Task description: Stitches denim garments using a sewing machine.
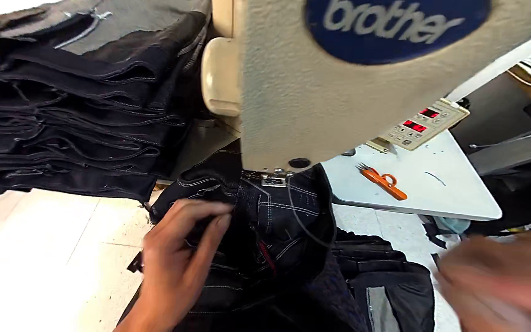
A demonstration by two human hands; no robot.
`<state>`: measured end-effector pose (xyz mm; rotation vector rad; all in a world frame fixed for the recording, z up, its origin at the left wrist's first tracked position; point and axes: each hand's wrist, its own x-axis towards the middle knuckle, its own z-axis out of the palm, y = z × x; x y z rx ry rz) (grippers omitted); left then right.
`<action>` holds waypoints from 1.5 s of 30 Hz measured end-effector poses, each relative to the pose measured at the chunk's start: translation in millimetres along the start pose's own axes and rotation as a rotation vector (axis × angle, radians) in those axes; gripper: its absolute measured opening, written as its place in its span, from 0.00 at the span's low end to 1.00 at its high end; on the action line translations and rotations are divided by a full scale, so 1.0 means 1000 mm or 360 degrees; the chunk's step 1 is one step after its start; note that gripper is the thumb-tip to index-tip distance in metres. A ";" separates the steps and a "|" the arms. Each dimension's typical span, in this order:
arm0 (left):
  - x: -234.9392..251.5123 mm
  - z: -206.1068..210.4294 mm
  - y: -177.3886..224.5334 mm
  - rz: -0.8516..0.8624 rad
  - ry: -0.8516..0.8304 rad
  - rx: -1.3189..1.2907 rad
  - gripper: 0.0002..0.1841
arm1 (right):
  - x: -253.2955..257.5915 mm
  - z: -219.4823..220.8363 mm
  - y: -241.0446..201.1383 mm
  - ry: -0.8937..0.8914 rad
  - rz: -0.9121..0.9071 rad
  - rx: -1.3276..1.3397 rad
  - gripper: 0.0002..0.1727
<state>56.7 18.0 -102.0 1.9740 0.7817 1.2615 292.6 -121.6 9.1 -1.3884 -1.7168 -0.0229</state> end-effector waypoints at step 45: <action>0.049 0.068 -0.012 0.0340 0.0405 0.0368 0.07 | 0.020 0.104 0.058 0.0233 -0.0329 -0.0734 0.07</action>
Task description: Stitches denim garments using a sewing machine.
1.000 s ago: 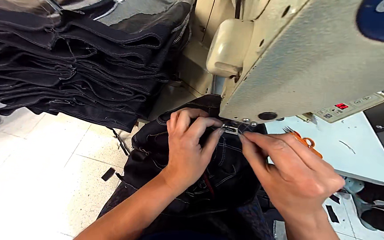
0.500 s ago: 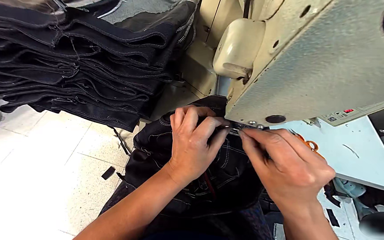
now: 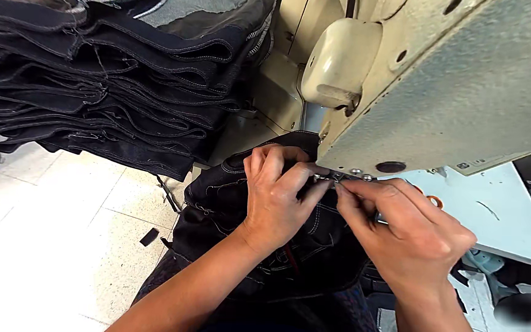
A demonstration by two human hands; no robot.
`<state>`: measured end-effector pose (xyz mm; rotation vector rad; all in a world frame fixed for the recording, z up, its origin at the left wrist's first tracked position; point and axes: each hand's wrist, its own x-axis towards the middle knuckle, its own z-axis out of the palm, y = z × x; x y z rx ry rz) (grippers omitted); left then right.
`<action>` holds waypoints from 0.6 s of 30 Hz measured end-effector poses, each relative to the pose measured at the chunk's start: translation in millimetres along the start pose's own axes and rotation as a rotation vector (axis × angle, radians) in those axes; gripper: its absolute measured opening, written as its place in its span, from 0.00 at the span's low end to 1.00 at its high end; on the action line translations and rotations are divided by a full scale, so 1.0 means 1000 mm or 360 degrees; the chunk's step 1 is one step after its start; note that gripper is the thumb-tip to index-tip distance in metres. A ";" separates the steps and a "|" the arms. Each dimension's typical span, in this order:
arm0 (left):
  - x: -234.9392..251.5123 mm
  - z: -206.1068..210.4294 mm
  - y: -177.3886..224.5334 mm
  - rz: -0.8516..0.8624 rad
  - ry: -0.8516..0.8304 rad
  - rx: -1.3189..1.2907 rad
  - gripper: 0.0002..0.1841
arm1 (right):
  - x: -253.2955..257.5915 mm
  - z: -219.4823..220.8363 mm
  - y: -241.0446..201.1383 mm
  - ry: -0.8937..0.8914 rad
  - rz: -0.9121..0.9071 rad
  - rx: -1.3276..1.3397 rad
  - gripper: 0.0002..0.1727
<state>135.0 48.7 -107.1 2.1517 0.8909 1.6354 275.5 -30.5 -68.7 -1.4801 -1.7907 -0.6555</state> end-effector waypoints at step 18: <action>-0.030 -0.063 0.012 0.0334 -0.0419 -0.0069 0.07 | -0.031 -0.045 -0.012 -0.0440 0.0029 0.0549 0.16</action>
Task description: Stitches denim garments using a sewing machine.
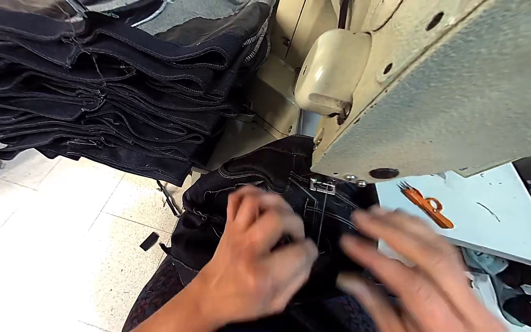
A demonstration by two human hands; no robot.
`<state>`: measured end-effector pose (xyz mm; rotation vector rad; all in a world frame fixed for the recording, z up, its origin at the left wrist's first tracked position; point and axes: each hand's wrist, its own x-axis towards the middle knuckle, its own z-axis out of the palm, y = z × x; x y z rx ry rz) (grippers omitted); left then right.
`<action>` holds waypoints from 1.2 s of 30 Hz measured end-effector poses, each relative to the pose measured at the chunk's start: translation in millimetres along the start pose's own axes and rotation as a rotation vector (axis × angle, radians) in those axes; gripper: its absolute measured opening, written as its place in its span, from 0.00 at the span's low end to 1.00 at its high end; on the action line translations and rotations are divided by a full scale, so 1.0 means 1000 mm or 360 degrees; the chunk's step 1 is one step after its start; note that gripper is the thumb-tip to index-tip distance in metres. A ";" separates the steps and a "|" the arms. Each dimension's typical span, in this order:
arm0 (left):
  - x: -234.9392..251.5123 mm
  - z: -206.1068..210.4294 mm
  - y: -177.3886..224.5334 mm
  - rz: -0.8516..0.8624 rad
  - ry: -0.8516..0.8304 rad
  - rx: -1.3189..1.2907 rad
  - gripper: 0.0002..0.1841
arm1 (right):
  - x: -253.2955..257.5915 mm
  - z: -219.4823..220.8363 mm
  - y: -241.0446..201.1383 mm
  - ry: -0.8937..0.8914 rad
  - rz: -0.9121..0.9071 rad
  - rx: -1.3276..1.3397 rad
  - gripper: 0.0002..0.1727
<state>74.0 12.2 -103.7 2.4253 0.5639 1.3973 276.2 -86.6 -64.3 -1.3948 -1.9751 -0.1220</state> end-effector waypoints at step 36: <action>-0.044 -0.030 -0.010 0.0099 -0.0724 0.0055 0.09 | 0.027 0.060 0.022 0.0623 0.0244 -0.0328 0.04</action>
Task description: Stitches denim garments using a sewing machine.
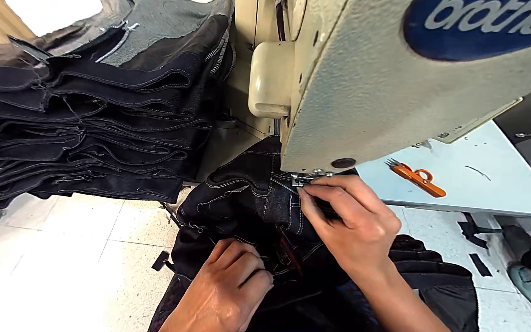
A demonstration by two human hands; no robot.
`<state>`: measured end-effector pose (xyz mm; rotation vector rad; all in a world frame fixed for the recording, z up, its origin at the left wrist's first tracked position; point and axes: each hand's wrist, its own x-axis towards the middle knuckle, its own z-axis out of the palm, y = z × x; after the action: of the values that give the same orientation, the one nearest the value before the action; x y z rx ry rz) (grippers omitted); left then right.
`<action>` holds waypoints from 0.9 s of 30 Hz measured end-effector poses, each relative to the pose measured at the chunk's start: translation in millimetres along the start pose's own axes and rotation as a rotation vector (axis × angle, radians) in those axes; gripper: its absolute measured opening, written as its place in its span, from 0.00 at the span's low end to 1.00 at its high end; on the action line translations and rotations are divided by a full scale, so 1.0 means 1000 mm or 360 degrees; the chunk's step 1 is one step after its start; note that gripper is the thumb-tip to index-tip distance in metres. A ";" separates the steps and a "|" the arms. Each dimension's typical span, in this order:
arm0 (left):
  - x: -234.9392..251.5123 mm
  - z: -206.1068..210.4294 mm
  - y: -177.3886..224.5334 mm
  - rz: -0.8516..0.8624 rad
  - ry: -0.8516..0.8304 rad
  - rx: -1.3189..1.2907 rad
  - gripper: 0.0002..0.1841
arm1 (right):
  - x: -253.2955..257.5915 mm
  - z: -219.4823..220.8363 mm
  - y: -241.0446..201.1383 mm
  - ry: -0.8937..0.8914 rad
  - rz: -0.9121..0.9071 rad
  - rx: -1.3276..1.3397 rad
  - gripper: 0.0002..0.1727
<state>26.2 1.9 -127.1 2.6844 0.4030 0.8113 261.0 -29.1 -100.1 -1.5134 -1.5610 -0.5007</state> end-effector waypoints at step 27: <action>-0.003 0.007 0.001 0.0003 -0.0039 -0.0078 0.09 | 0.007 -0.004 0.002 -0.0079 0.0002 -0.0016 0.04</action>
<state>28.4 -1.4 -133.7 2.6472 0.3702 0.7782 264.8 -28.0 -93.0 -1.5449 -1.5976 -0.4737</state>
